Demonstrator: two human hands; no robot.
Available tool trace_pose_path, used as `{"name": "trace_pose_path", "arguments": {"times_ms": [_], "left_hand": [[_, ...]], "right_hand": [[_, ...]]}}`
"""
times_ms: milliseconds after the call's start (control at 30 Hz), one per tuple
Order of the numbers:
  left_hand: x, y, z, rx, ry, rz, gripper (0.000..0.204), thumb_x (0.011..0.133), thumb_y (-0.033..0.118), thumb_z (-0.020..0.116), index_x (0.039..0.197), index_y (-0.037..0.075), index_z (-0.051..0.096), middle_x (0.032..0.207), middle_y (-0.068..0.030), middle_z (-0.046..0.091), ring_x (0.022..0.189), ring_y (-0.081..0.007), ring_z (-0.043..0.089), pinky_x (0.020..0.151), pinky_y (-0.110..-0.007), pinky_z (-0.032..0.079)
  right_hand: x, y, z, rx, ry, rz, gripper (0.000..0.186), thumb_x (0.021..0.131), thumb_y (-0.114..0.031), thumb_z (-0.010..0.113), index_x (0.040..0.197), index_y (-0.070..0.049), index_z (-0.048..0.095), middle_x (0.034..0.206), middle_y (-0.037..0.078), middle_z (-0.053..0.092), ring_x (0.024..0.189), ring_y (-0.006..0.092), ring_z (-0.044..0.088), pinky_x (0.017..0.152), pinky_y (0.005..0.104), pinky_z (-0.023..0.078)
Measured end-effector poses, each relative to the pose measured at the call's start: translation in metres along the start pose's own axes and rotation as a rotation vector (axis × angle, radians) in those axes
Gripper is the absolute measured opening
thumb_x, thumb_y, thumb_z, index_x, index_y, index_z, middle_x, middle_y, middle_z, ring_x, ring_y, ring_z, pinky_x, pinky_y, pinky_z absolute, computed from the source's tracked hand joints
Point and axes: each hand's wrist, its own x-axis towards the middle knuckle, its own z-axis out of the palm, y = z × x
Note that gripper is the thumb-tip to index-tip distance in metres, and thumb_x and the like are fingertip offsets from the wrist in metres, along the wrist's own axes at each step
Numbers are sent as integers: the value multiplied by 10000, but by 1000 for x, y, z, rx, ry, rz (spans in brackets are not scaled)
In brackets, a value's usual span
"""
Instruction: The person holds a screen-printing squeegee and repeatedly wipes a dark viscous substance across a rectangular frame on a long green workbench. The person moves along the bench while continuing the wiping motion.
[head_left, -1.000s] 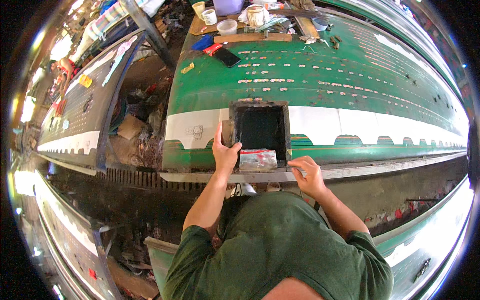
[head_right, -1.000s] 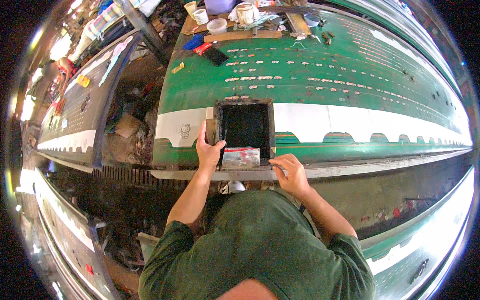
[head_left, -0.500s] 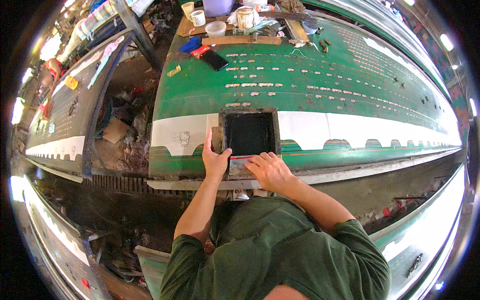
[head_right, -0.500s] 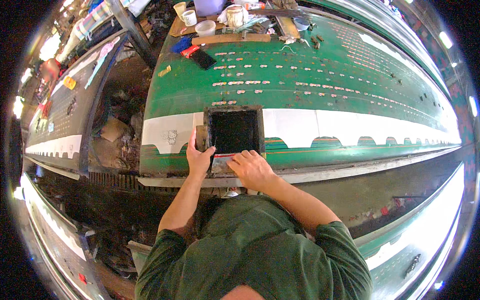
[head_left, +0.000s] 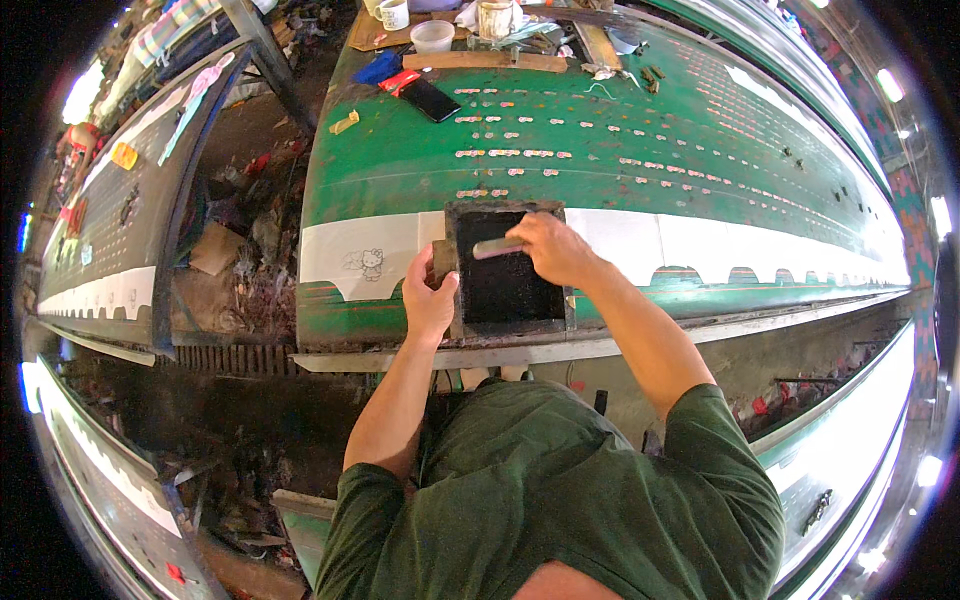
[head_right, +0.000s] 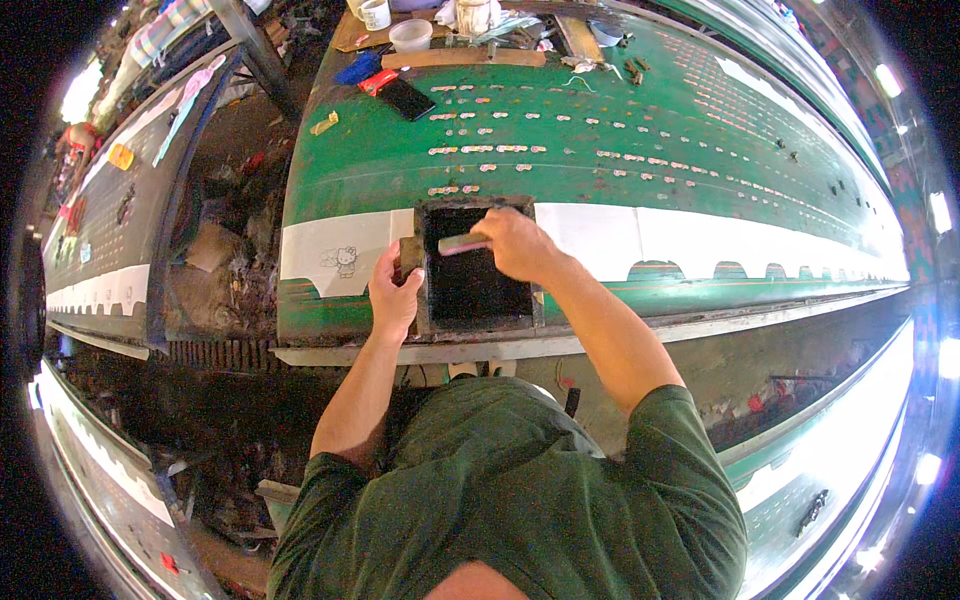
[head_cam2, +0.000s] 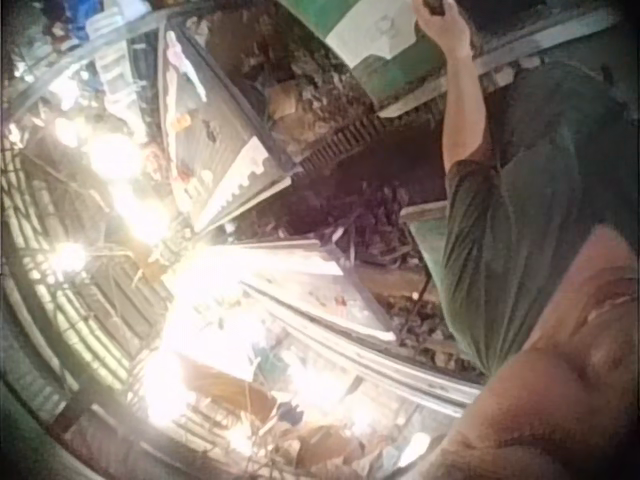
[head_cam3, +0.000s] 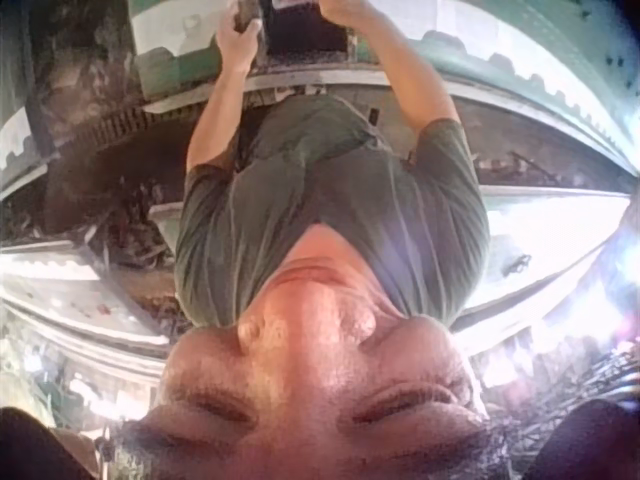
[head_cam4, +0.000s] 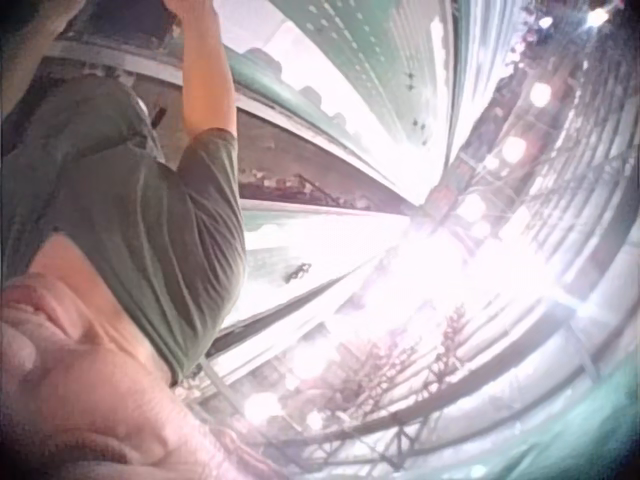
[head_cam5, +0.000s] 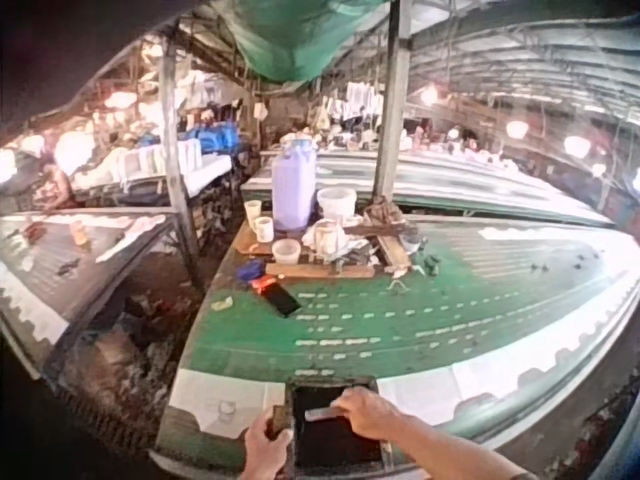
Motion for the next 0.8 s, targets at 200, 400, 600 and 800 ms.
{"name": "trace_pose_path", "arguments": {"times_ms": [200,400,600,800], "left_hand": [[1,4,-6,96,-36,34,646,984,-36,787,1590,-37,564,1378,-146,733,1241,-218,720,1085,-378,568],[-2,13,-7,76,-74,-31,680,988,-31,801,1617,0,544,1496,-139,687,1319,-227,688,1146,-390,540],[0,9,-7,83,-67,2,680,992,-44,785,1626,-5,545,1477,-138,700,1314,-221,693,1145,-380,538],[-3,-7,2,18,1,31,712,1001,7,790,1660,-17,521,1585,-202,647,1460,-295,627,1236,-423,477]], "right_hand": [[-1,-5,25,-59,249,17,537,922,101,587,1381,-106,775,1273,157,780,1247,405,724,1095,509,586],[-2,-12,26,-102,219,71,596,903,104,593,1409,-148,781,1265,130,788,1227,393,731,1090,516,583],[-57,-42,44,-172,192,-20,564,873,41,664,1369,-184,808,1287,87,773,1187,359,726,1092,526,560],[-101,-82,48,-158,66,-33,611,828,46,694,1397,-151,798,1343,106,757,1258,354,706,1080,516,556]]}}
